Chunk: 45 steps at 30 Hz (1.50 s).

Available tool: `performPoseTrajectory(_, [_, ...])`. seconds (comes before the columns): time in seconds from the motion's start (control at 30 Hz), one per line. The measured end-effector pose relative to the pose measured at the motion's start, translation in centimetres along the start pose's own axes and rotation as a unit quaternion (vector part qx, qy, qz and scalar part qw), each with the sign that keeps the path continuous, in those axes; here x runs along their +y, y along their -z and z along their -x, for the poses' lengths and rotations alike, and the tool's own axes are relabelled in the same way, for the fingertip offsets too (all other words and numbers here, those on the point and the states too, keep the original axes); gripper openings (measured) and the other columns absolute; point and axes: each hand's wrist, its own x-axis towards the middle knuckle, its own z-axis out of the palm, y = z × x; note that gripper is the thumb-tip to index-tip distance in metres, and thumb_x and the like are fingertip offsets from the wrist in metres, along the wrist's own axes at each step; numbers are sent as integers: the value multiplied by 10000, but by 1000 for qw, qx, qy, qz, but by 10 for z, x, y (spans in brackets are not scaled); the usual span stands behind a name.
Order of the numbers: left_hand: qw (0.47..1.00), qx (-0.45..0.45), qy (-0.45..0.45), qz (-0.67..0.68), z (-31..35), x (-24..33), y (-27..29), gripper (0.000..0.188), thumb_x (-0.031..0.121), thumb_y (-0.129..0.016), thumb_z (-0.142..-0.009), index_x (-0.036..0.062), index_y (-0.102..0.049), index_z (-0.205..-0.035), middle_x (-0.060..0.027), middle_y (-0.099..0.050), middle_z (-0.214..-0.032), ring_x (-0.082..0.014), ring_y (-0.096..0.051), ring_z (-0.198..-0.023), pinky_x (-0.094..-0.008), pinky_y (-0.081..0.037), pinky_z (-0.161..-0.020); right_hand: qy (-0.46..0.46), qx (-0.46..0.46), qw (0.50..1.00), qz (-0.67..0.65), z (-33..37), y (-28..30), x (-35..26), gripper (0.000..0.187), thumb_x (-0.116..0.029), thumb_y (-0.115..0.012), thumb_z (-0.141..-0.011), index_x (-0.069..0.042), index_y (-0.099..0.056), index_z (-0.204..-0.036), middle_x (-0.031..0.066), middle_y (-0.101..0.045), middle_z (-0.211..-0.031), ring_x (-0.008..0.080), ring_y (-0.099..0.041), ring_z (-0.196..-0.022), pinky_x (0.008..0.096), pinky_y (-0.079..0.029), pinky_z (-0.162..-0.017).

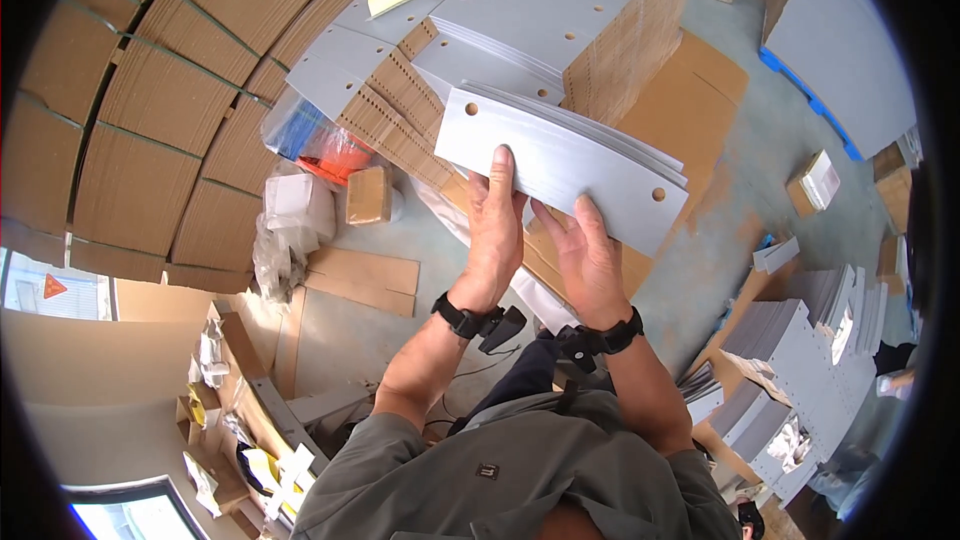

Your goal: Clean individual manufacturing boards with a cloth and stack them neatly onto a pile.

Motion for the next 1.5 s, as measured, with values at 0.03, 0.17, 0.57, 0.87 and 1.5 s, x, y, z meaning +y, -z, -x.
performPoseTrajectory(0.03, [1000, 7, -7, -21, -16, 8, 5, 569, 439, -597, -1023, 10, -440, -1362, -92, -584, -1294, -186, -555, -1217, -382, -447, -1074, 1, -2, 1000, -1, -3, 3, 0, 460, -108, -600, -1002, -83, -431, -1429, 68, -522, -1380, 220, -533, -1285, 518, -438, -1136])
performPoseTrajectory(0.17, [995, -7, -10, -104, -89, 32, 29, 620, 477, -621, -997, -29, -468, -1319, -118, -616, -1225, -199, -640, -1069, -366, -546, -929, 29, -10, 999, 39, -21, 8, -7, 428, -108, -565, -1018, -48, -430, -1420, 58, -542, -1351, 189, -539, -1255, 499, -437, -1125])
performPoseTrajectory(0.57, [960, 28, -47, -276, -166, 19, 39, 735, 499, -521, -1021, -67, -357, -1461, -203, -473, -1426, -264, -422, -1353, -432, -310, -1155, 86, 23, 950, 299, -70, 9, 31, 731, -163, -739, -938, 53, -337, -1508, 203, -452, -1424, 231, -574, -1200, 396, -517, -1010])
performPoseTrajectory(0.87, [966, 96, -92, -222, -167, -3, 15, 896, 577, -331, -1050, -41, 25, -1593, -219, -132, -1664, -292, -223, -1518, -370, -192, -1236, 306, 17, 696, 650, -66, 10, 57, 930, -170, -762, -861, 102, -183, -1536, 318, -318, -1529, 482, -316, -1431, 543, -276, -1188])
performPoseTrajectory(1.5, [955, 128, -156, -217, -180, -10, 17, 823, 613, -212, -1056, -13, -165, -1589, -177, -212, -1645, -303, -273, -1489, -407, -234, -1229, 306, -22, 685, 660, -82, 6, 53, 869, -224, -722, -895, 94, -228, -1535, 300, -297, -1565, 455, -270, -1471, 554, -236, -1206])
